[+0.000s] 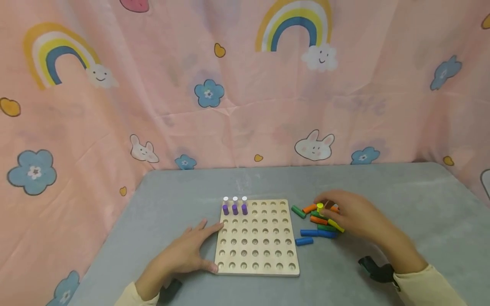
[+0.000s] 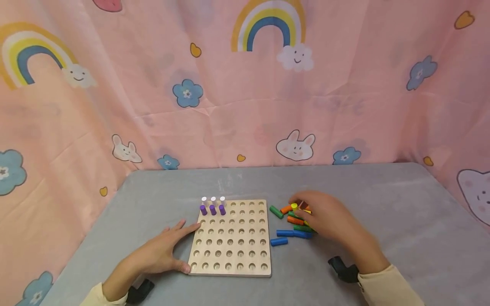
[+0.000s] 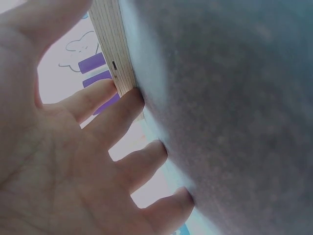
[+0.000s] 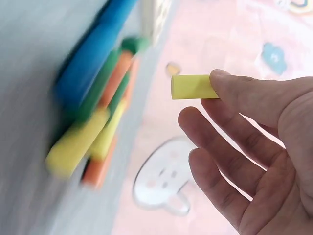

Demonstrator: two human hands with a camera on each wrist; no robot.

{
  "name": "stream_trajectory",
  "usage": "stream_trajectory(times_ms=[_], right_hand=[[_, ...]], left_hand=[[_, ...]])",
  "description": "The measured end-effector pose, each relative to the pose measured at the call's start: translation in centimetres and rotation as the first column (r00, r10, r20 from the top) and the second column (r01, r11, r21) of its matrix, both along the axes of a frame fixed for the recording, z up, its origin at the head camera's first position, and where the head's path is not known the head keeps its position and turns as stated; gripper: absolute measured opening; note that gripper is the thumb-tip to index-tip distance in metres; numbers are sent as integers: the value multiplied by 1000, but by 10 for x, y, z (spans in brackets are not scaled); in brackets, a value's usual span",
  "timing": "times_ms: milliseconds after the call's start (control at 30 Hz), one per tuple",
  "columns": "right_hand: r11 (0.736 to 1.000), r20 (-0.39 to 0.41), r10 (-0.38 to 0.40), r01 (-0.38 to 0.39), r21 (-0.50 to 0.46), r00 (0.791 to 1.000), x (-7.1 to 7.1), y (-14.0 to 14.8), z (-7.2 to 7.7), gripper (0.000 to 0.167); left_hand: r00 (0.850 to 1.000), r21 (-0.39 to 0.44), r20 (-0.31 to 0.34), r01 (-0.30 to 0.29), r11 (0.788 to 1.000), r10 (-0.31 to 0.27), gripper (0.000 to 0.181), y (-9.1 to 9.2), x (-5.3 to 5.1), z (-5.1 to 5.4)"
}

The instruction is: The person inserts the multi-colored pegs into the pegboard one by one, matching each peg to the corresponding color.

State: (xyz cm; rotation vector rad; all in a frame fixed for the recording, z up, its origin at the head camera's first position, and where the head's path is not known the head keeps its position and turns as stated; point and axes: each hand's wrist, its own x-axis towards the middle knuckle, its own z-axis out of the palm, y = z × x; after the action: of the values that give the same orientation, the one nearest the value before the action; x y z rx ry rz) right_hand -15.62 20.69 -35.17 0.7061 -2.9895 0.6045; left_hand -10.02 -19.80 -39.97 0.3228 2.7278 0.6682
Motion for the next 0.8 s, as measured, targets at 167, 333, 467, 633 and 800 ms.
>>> stream_trajectory(times_ms=[167,333,467,633,800], right_hand=[[996,-58,75,-77,-36,995,2,-29,2,23],[985,-73,159,-164,-62,985,5,-59,2,24],[979,-60,185,-189,-78,981,7,-84,5,23],[966,-42,238,-241,-92,970,7,-113,6,22],[951,1,276,-273,-143,961,4,-140,4,21]], left_hand=[[1000,1,4,1,1000,-1,106,0,0,-2],[1000,-4,13,-7,1000,7,106,2,1,-1],[1000,-19,13,-21,1000,21,106,3,1,0],[999,-31,6,-31,999,31,105,4,2,2],[1000,-19,-1,-30,999,30,103,2,3,2]])
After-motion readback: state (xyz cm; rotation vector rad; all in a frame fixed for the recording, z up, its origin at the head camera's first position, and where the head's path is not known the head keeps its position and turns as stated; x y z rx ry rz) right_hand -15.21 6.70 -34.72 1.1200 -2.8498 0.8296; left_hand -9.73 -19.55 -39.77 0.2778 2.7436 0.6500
